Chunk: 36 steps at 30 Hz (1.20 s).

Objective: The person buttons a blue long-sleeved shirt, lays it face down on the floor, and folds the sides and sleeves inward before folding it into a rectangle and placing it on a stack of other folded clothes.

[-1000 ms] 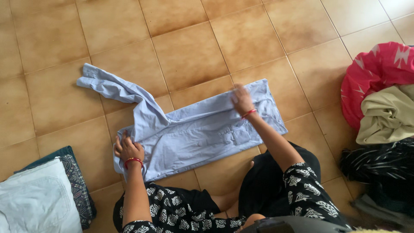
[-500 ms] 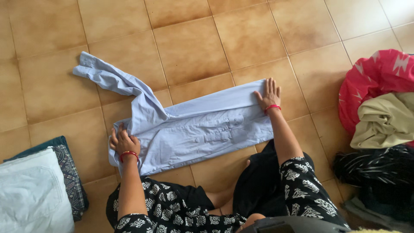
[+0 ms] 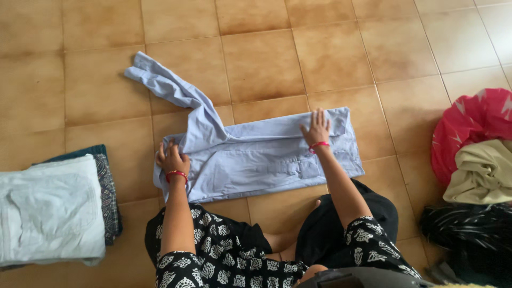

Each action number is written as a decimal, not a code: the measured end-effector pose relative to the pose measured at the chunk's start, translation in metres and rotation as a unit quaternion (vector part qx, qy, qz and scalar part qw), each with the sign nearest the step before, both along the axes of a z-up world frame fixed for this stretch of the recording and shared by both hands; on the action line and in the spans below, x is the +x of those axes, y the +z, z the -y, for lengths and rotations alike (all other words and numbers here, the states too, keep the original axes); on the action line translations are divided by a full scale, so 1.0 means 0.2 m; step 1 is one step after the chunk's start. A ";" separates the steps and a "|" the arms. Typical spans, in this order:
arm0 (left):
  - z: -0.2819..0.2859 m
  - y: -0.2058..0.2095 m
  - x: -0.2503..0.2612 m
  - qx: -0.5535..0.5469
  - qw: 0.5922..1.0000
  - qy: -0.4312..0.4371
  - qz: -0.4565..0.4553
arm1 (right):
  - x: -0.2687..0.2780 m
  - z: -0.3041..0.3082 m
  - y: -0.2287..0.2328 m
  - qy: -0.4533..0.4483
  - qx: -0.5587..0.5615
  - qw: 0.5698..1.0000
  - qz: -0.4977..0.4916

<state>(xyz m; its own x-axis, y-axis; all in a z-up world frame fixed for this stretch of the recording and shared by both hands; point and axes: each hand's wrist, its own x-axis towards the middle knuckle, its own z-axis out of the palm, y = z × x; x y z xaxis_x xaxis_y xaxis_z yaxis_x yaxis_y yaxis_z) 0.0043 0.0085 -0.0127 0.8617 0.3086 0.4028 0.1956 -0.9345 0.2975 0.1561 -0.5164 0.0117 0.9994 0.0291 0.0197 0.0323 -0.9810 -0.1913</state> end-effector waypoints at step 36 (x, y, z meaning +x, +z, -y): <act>-0.14 0.14 0.13 -0.302 0.903 0.143 -0.271 | 0.37 -1.56 -0.07 0.144 0.390 0.902 -0.114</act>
<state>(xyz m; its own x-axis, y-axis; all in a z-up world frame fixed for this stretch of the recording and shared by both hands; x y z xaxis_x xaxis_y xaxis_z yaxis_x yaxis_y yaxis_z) 0.0307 0.0371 0.0157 0.7321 0.5714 -0.3710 0.6729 -0.5218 0.5243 0.2297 -0.2036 -0.0017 0.9332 0.3546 -0.0580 0.1380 -0.5027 -0.8534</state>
